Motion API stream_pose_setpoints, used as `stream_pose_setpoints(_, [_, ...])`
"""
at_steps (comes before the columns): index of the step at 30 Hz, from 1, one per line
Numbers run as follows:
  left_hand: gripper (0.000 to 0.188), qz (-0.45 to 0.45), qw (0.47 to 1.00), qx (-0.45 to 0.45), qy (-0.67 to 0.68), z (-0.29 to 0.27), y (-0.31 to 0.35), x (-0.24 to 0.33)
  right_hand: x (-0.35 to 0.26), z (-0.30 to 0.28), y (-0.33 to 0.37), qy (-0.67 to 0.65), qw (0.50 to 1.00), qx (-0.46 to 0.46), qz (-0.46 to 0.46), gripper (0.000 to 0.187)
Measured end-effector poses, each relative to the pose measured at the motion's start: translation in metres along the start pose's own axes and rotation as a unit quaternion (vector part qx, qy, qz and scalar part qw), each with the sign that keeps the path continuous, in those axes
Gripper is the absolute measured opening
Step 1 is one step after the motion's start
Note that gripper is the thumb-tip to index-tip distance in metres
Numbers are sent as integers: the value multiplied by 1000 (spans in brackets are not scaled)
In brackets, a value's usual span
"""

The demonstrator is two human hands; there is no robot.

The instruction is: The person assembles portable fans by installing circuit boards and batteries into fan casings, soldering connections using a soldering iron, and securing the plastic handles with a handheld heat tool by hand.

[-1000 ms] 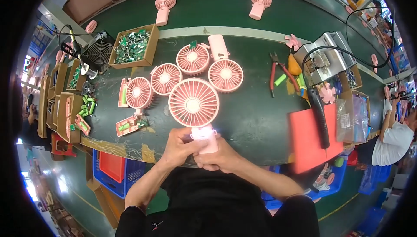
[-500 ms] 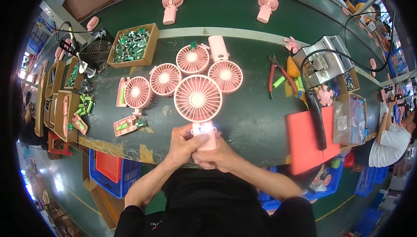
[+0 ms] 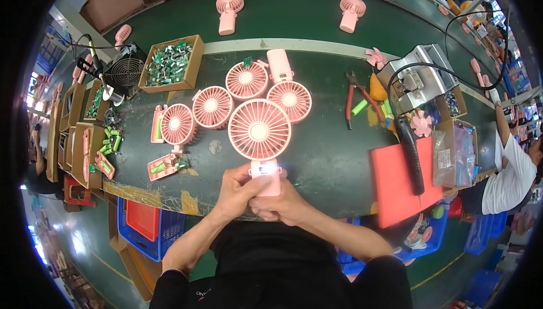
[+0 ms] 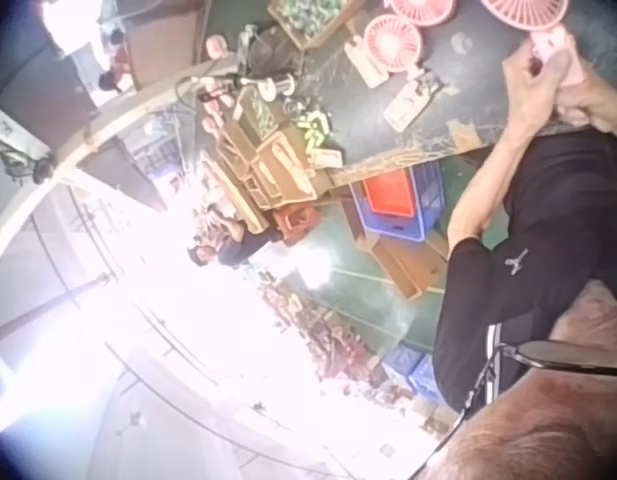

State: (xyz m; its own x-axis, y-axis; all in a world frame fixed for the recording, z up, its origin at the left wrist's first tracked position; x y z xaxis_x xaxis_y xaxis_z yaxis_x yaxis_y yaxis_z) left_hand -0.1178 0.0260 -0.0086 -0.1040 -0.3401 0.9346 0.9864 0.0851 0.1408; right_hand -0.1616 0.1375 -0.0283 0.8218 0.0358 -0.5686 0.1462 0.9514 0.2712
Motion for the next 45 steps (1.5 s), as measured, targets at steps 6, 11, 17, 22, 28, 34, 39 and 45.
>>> stream_pose_setpoints(6, [25,19,998,-15,-50,0,-1,0,3,4,1,-13,1000,-7,-11,29])
stream_pose_setpoints(11, [26,-17,999,-39,-24,-2,-1,6,2,2,3,-20,1000,7,6,27])
stream_pose_setpoints(17, [24,-16,998,-21,-58,-3,-4,3,-2,4,3,-10,1000,11,-2,28])
stream_pose_setpoints(22, [24,17,997,-28,-70,0,-1,10,-8,11,5,-1,1000,1,-5,29])
stream_pose_setpoints(28, [24,11,998,-26,-54,1,2,11,-9,13,9,5,1000,-9,1,28])
stream_pose_setpoints(34, [24,-11,998,-21,-60,0,0,11,-8,10,7,-5,1000,9,-10,23])
stream_pose_setpoints(39, [24,4,999,-26,-31,-1,-4,15,-4,9,2,-10,1000,-3,-24,23])
stream_pose_setpoints(45, [26,-28,999,-29,-28,5,-9,11,-8,4,7,-29,999,18,-38,23])
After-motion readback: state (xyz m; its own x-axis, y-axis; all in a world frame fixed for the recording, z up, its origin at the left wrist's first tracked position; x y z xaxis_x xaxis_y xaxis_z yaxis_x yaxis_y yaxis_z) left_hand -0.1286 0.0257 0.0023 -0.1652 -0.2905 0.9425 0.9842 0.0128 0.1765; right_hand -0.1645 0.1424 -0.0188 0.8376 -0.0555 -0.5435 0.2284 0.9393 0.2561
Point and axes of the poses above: each hand's wrist, its own y-axis away from the middle knuckle, its own z-axis out of the palm, x = y × z, the point moved 3 cm from there along -y, towards the middle knuckle, and after that the axes turned 11 degrees about -x, right-handed, at the moved point
